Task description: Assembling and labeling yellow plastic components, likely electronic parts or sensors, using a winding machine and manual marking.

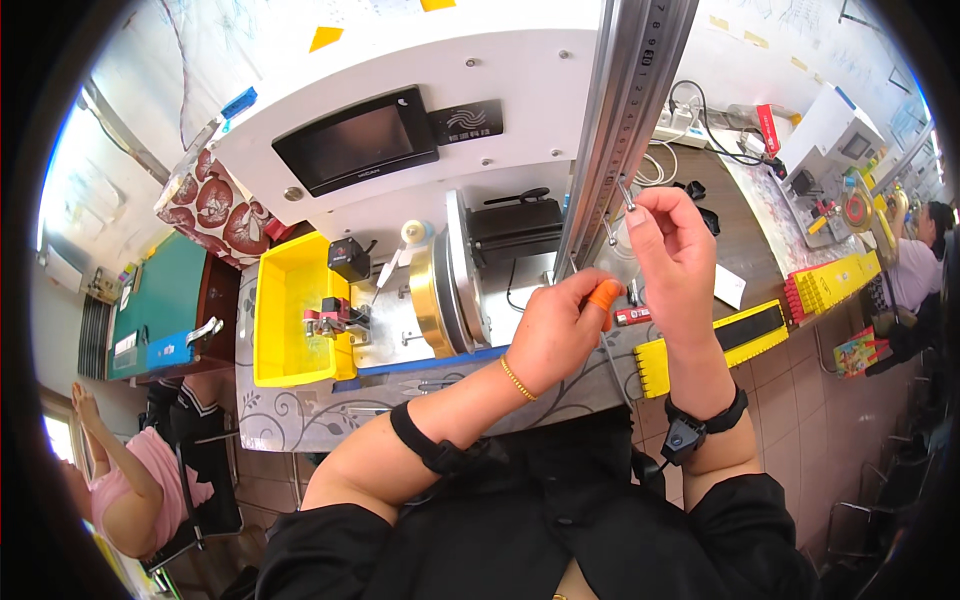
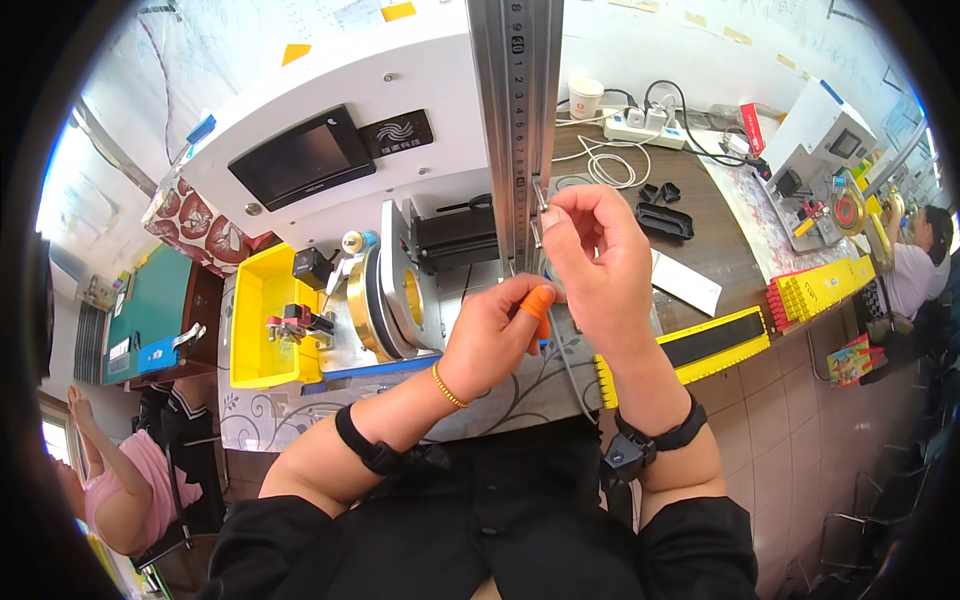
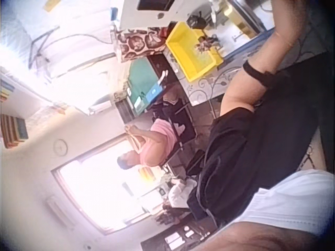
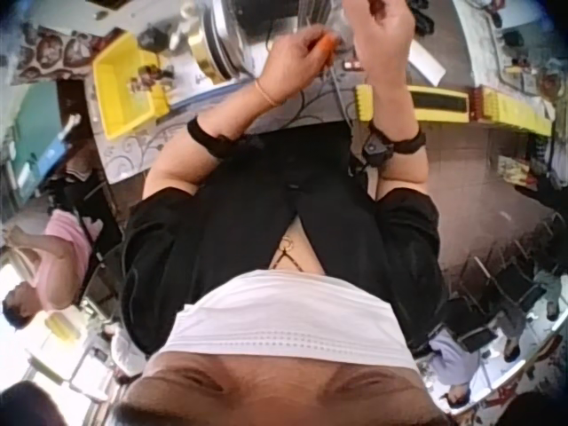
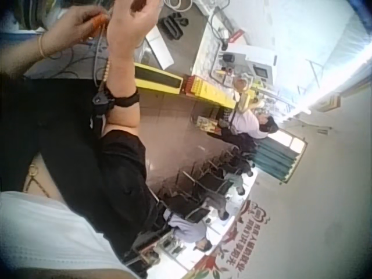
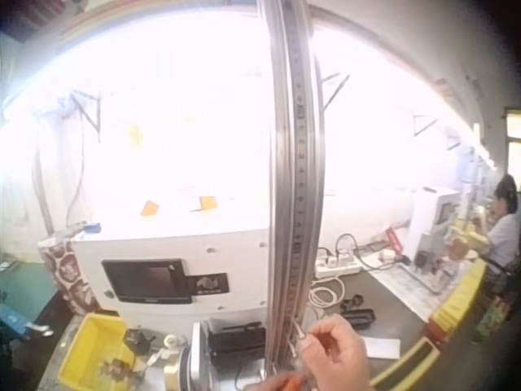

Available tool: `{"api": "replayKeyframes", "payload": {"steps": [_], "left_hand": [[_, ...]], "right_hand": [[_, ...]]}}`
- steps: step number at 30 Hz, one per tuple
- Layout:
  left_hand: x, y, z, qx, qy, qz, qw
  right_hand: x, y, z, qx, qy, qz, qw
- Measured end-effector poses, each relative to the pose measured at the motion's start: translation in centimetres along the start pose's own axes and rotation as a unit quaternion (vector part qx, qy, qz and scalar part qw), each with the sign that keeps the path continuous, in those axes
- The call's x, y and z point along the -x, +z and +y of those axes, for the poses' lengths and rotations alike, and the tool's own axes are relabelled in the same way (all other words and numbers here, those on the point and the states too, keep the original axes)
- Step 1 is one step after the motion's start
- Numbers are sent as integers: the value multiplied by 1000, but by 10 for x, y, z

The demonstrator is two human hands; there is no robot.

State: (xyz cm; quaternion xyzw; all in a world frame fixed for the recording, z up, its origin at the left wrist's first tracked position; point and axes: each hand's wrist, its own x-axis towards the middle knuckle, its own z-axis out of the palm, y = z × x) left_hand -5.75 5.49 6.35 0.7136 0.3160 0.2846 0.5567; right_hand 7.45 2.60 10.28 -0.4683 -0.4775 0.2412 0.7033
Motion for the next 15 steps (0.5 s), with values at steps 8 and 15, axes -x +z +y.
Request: {"api": "replayKeyframes", "payload": {"steps": [8, 15], "left_hand": [[24, 1, -32, 129, -142, -120, 974], [26, 2, -48, 156, -242, -188, 939]], "right_hand": [[-3, -22, 3, 247, -78, -65, 964], [-3, -25, -5, 324, -57, -170, 929]]}}
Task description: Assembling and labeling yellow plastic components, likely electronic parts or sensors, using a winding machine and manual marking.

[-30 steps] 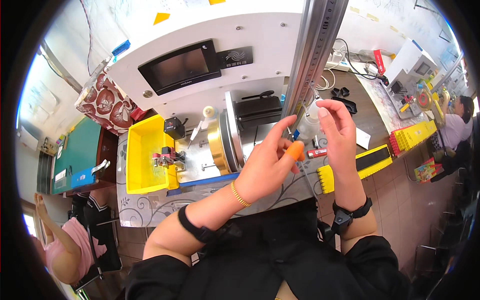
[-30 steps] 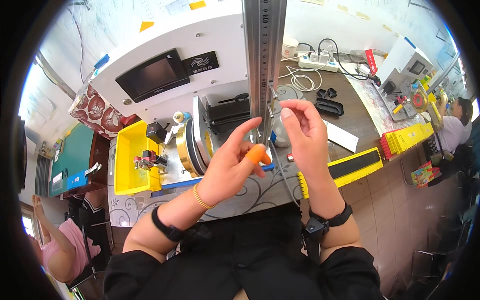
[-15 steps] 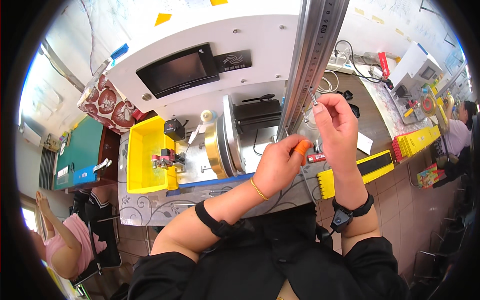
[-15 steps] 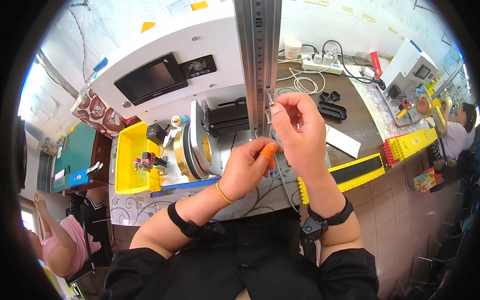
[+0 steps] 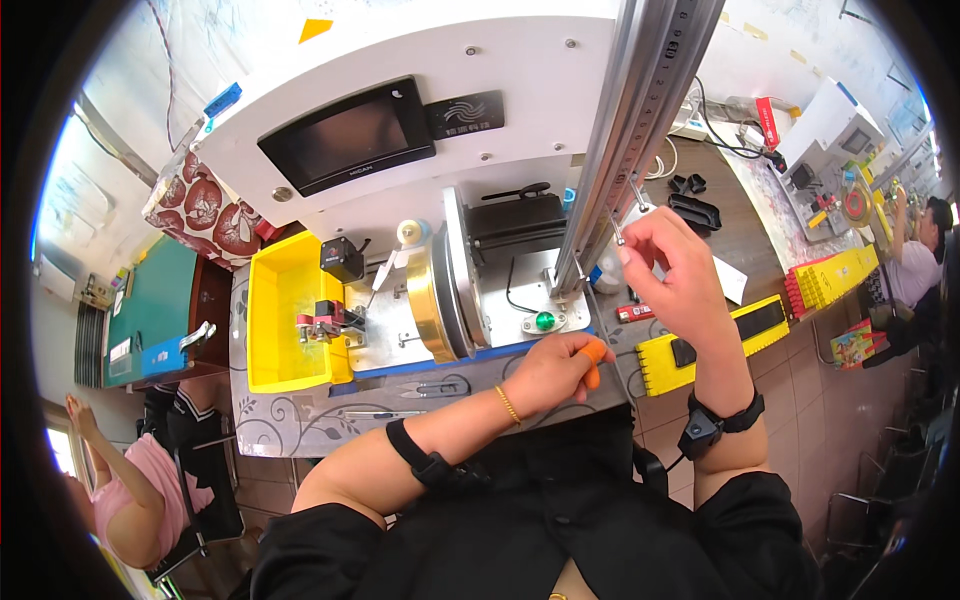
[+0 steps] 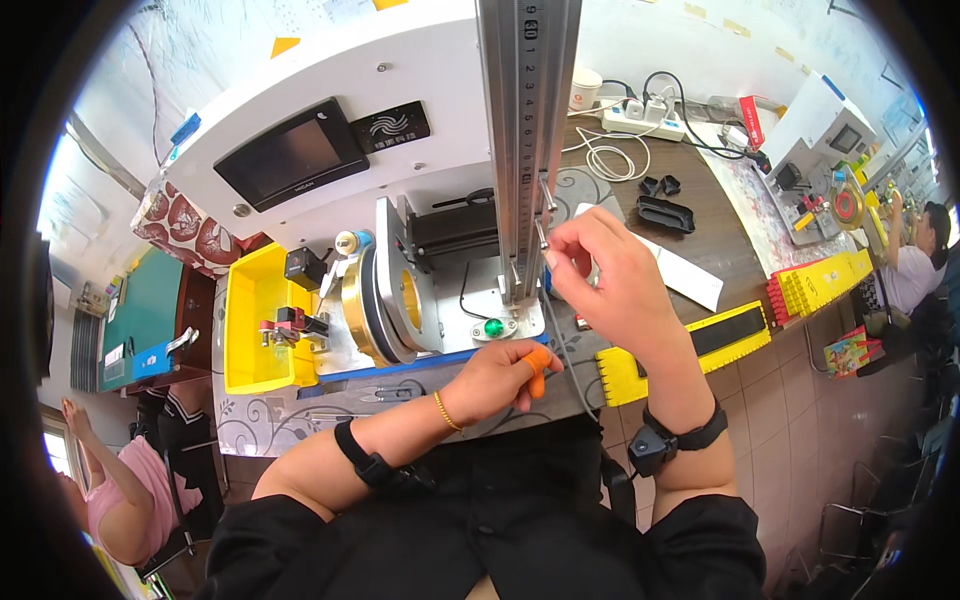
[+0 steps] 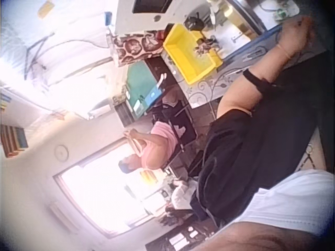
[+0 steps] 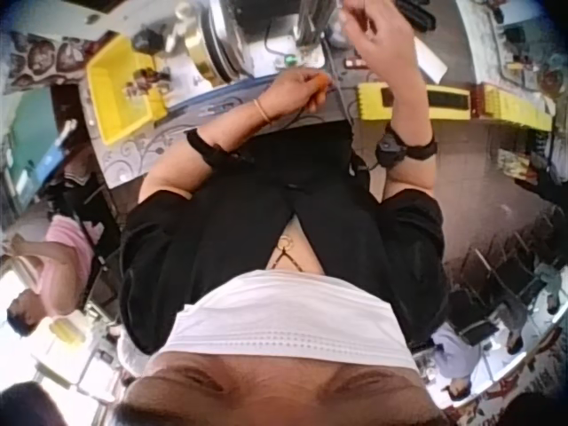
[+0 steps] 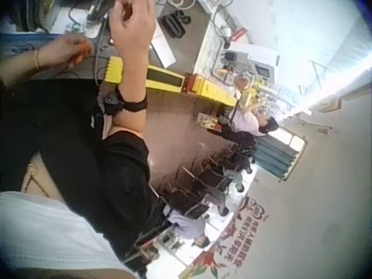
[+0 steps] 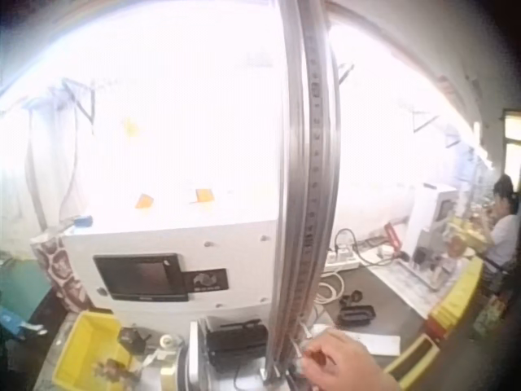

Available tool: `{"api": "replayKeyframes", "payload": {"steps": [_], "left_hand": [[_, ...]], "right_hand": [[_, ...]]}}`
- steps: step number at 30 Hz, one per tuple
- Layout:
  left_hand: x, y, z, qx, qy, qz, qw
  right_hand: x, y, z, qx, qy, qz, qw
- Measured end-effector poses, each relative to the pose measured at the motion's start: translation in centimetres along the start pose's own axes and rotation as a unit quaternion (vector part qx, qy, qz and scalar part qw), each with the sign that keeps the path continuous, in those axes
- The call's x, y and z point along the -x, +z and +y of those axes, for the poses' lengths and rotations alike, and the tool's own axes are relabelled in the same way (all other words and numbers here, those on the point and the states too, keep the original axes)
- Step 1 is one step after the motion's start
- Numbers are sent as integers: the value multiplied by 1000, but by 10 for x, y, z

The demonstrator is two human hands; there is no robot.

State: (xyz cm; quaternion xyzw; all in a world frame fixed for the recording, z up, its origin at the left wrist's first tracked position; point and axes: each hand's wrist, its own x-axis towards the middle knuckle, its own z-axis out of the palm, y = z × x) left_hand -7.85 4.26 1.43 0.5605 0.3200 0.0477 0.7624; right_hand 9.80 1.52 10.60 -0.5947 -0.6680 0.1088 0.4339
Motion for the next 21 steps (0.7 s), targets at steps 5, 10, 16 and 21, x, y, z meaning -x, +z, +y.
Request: {"api": "replayKeyframes", "payload": {"steps": [5, 10, 16, 21], "left_hand": [[-4, -4, -8, -27, -22, -3, 999], [-2, 0, -4, -63, -11, -10, 998], [0, -2, -6, -65, -9, -18, 998], [-1, -3, -8, -82, -27, -17, 996]], "right_hand": [[14, 13, 23, -144, 52, 21, 988], [3, 9, 25, -173, 24, 35, 984], [-10, 1, 14, -42, -54, 26, 997], [-8, -3, 7, 15, -49, -7, 999]]}}
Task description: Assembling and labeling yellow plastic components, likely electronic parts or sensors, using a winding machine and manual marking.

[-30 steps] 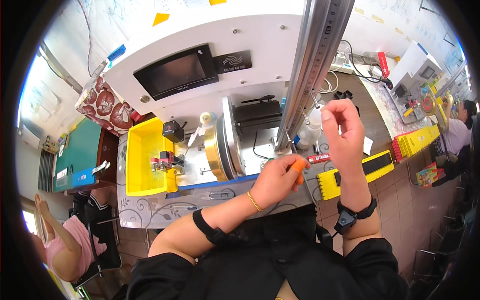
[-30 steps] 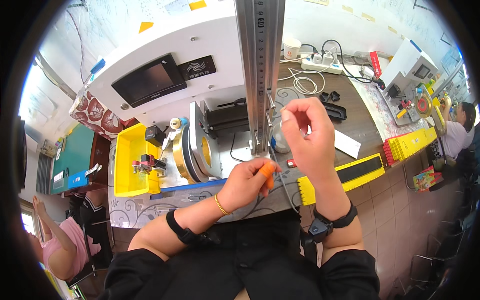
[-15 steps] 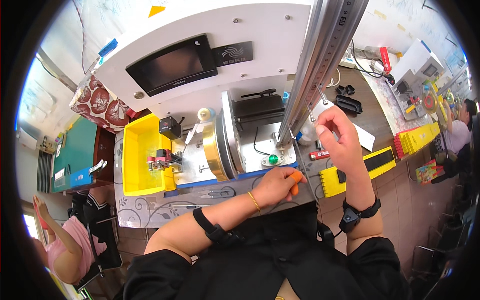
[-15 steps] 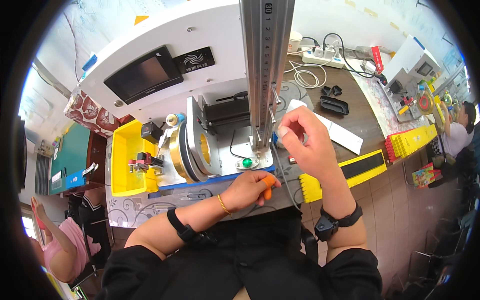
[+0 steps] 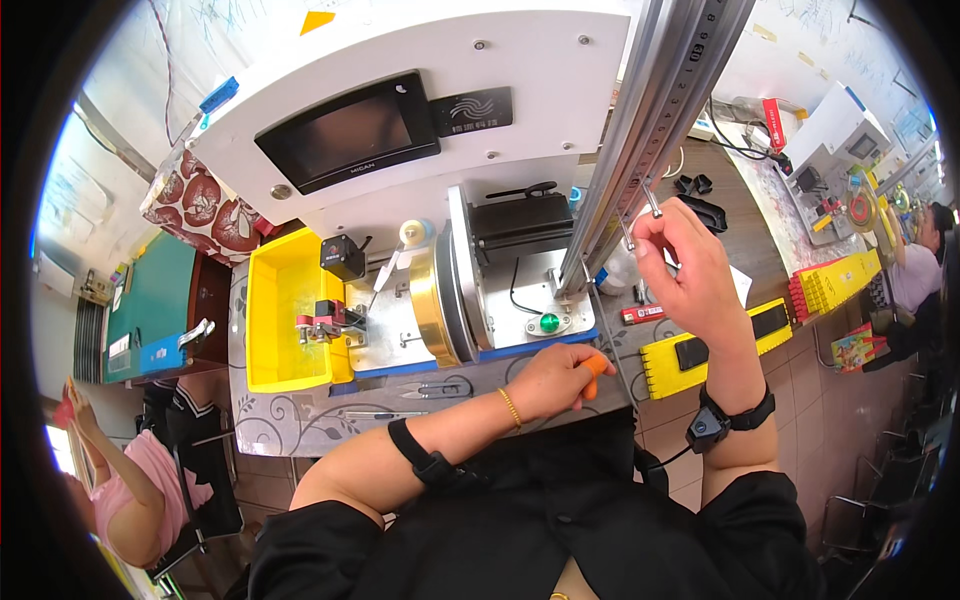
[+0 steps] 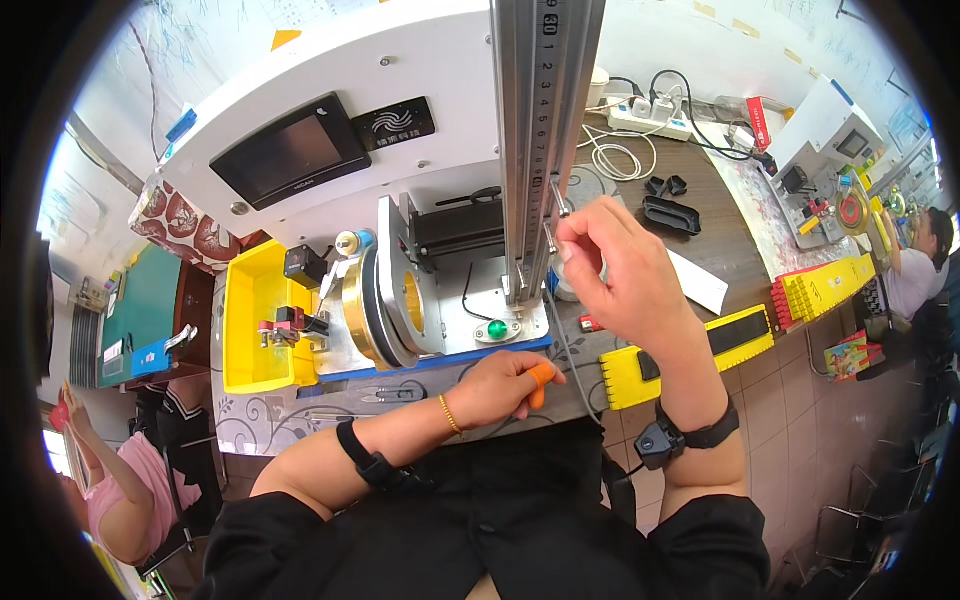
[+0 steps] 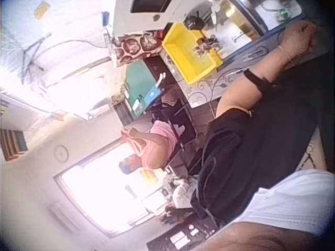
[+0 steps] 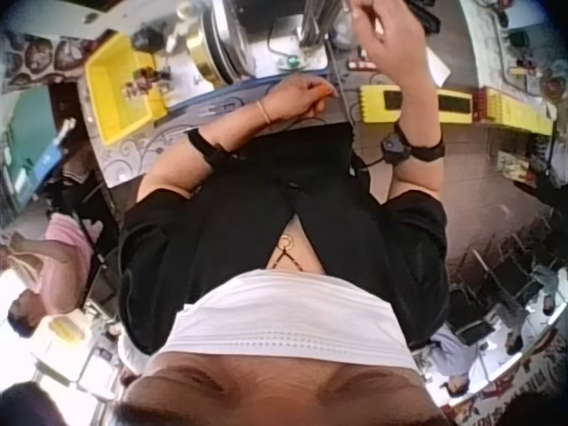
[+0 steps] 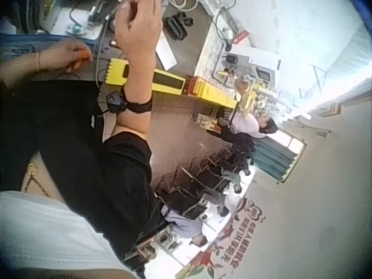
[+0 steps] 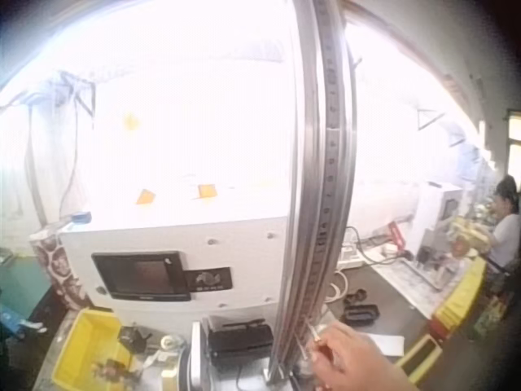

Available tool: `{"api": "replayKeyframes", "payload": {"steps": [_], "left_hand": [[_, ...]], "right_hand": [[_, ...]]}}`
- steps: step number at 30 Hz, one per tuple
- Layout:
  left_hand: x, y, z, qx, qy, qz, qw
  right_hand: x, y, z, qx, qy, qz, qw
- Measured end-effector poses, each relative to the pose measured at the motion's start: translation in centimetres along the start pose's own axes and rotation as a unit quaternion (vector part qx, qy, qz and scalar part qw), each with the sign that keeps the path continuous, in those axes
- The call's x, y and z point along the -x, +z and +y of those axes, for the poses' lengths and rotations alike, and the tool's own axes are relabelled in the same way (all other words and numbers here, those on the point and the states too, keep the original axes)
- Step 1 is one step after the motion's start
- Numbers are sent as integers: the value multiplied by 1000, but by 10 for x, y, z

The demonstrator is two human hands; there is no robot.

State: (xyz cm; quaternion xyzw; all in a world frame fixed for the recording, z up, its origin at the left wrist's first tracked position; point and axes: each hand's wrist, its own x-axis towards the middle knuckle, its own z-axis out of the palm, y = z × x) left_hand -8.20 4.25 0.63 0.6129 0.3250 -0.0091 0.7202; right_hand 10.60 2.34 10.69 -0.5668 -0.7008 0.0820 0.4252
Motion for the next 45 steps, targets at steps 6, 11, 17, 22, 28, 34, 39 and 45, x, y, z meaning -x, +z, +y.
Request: {"api": "replayKeyframes", "payload": {"steps": [6, 11, 17, 22, 28, 34, 39, 45], "left_hand": [[-7, 2, -8, -4, -27, 0, 1000], [-8, 1, -8, -20, -29, -2, 999], [-6, 0, -11, -24, -17, -4, 1000], [6, -4, -10, -44, -3, 3, 999], [53, -11, 19, -247, 144, 41, 957], [102, -10, 65, -239, 225, 99, 939], [96, 5, 71, -278, 322, 89, 901], [35, 50, 58, -375, 308, -32, 874]], "right_hand": [[24, 17, 17, -341, 170, 4, 925], [28, 27, 19, -440, 183, 5, 879], [29, 34, 21, -476, 204, 5, 855], [24, 38, 22, -472, 165, 33, 865], [22, 39, 10, -341, 115, 152, 920], [71, -26, -15, -368, 61, 283, 883], [179, -129, -55, -175, -53, 446, 876], [261, -178, -87, 398, -129, 463, 782]]}}
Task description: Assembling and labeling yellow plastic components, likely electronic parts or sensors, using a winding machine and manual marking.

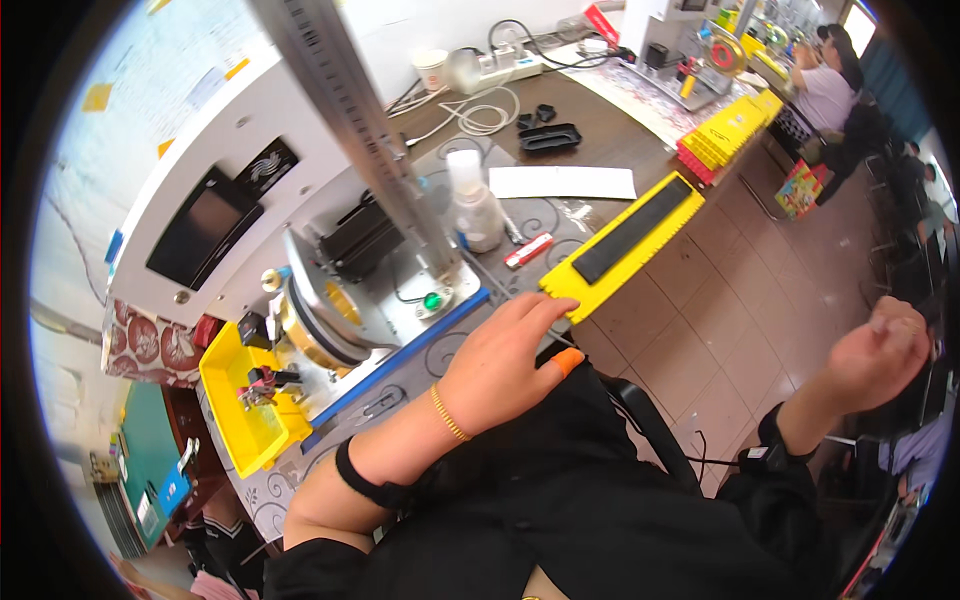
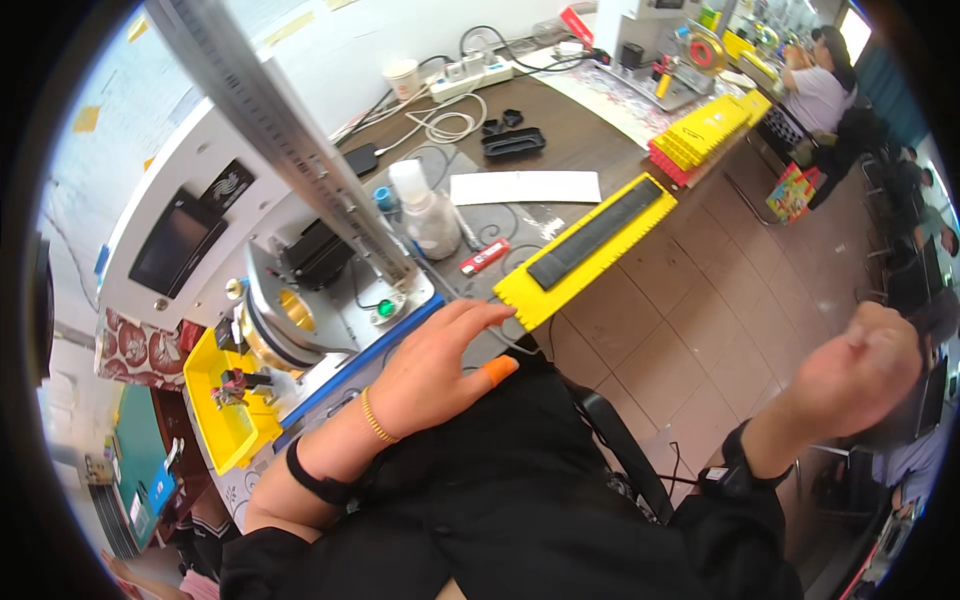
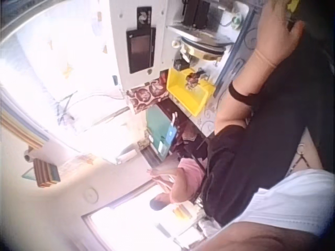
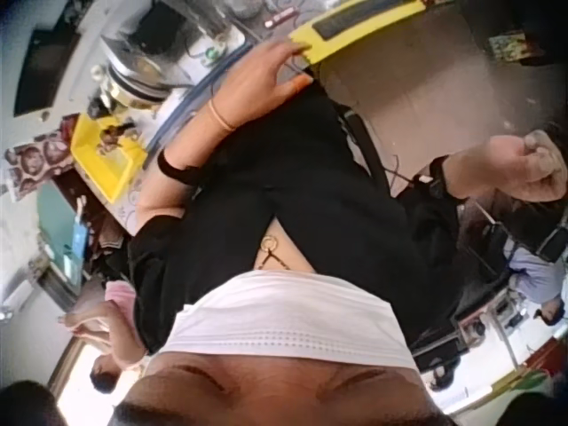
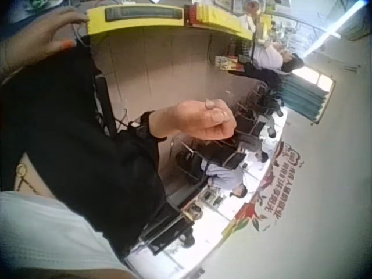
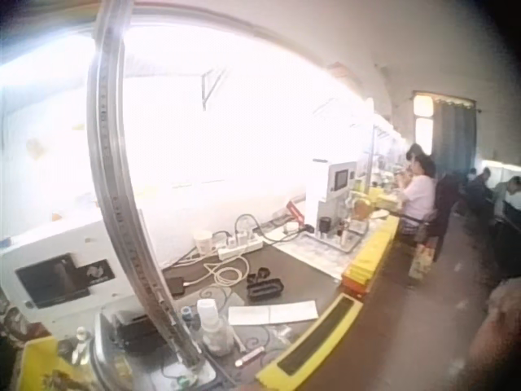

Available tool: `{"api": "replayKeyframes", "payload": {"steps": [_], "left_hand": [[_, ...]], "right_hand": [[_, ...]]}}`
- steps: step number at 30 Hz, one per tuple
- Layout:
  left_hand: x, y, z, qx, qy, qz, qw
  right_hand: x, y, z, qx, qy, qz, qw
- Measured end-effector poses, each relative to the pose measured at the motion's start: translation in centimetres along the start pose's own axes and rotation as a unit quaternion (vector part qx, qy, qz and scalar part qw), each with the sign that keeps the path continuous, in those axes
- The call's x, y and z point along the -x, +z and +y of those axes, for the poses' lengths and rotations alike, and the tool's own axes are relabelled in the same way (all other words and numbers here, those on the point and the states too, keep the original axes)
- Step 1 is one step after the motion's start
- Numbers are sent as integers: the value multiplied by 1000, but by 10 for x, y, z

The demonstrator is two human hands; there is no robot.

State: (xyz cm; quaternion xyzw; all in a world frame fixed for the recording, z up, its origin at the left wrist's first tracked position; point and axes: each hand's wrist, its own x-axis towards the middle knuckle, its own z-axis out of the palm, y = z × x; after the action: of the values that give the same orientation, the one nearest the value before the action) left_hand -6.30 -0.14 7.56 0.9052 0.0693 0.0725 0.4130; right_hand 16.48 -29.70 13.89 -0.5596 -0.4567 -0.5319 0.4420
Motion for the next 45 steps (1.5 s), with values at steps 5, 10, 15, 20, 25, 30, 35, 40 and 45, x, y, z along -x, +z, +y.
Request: {"api": "replayKeyframes", "payload": {"steps": [5, 10, 15, 20, 25, 30, 35, 40, 45], "left_hand": [[-53, 51, -20, -109, 70, 19, 991], [-84, 87, -37, -194, 103, 40, 975], [-102, 107, -47, -232, 122, 39, 964], [-111, 111, -46, -242, 124, 29, 962], [-114, 108, -46, -264, 127, 13, 956], [-114, 105, -47, -277, 131, 10, 952], [-91, 76, -45, -173, 97, -16, 980], [-43, 46, -56, -218, 57, -61, 972], [-30, 54, -65, -230, 61, -55, 970]], "right_hand": [[91, 78, -35, -84, 204, -251, 943], [189, 121, -36, -97, 409, -303, 855], [210, 134, -29, -83, 444, -310, 837], [218, 138, -26, -84, 451, -308, 834], [218, 139, -22, -87, 422, -329, 841], [223, 137, -26, -86, 414, -327, 845], [201, 121, -41, -43, 463, -319, 826], [184, 122, -74, -162, 462, -366, 791], [191, 129, -101, -175, 425, -404, 791]]}}
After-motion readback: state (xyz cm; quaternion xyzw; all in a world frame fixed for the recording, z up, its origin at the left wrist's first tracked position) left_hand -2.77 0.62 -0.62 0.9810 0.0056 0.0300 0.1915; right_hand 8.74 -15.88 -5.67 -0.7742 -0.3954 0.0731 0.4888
